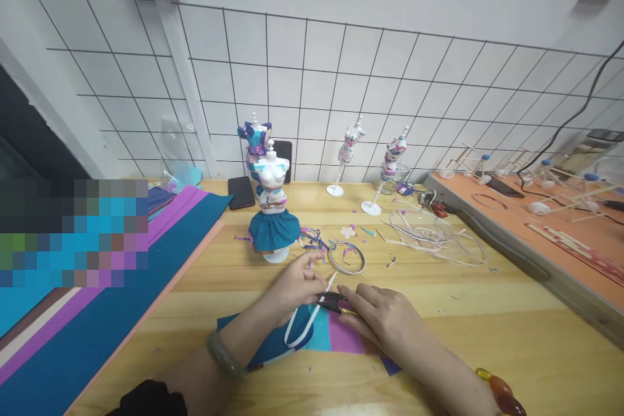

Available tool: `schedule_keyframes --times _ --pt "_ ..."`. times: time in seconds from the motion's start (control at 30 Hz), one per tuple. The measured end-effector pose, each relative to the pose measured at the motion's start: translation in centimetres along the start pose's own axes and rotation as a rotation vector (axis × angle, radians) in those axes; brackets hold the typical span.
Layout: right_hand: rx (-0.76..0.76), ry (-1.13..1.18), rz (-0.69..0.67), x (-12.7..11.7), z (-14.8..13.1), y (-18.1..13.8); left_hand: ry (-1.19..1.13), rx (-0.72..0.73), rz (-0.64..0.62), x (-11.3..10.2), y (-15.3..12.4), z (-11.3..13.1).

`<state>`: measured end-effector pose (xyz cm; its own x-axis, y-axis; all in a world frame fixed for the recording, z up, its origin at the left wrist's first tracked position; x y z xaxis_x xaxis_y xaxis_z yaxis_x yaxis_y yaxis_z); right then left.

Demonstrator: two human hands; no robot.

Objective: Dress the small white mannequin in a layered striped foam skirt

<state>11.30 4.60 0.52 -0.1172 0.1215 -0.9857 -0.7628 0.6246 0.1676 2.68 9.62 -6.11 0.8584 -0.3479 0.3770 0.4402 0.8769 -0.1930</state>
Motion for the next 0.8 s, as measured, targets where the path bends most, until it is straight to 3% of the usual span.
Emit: schedule_keyframes --times 0.23,0.33,0.4,0.47,0.53,0.6,0.7,0.8 --pt "-0.115 -0.010 0.040 -0.7 -1.5 -0.9 -0.010 -0.004 -0.009 0.3 -0.2 0.2" --pt "-0.102 0.052 0.034 -1.1 -0.8 -1.3 -0.001 -0.009 -0.007 0.3 -0.3 0.2" --pt "0.034 0.102 0.016 -1.2 1.6 -1.5 0.013 -0.018 -0.004 0.3 -0.4 0.3" --pt "0.274 0.127 -0.036 -0.6 5.5 -2.3 0.027 -0.028 -0.007 0.4 -0.6 0.4" --pt "0.522 0.130 -0.101 0.4 9.6 -4.1 0.049 -0.031 0.000 0.4 -0.7 0.4" --pt "0.650 0.141 -0.177 1.8 12.5 -6.0 0.092 -0.017 0.017 0.3 -0.8 0.6" --pt "0.675 0.078 -0.201 2.8 14.5 -7.6 0.182 0.039 0.035 0.2 -0.9 1.2" --pt "0.591 -0.074 -0.090 1.2 13.8 -6.9 0.252 0.074 0.044 0.3 -0.9 1.7"
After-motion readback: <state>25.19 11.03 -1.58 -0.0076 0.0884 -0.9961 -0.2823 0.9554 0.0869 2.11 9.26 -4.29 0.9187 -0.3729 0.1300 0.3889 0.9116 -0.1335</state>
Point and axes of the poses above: each hand's wrist, its own y-axis towards the middle knuckle, its own x-axis out of the palm, z = x × y, the point moved 10 cm from there along y, towards the middle knuckle, and after that the axes turned 8 degrees about -z, right-handed, at the moved point
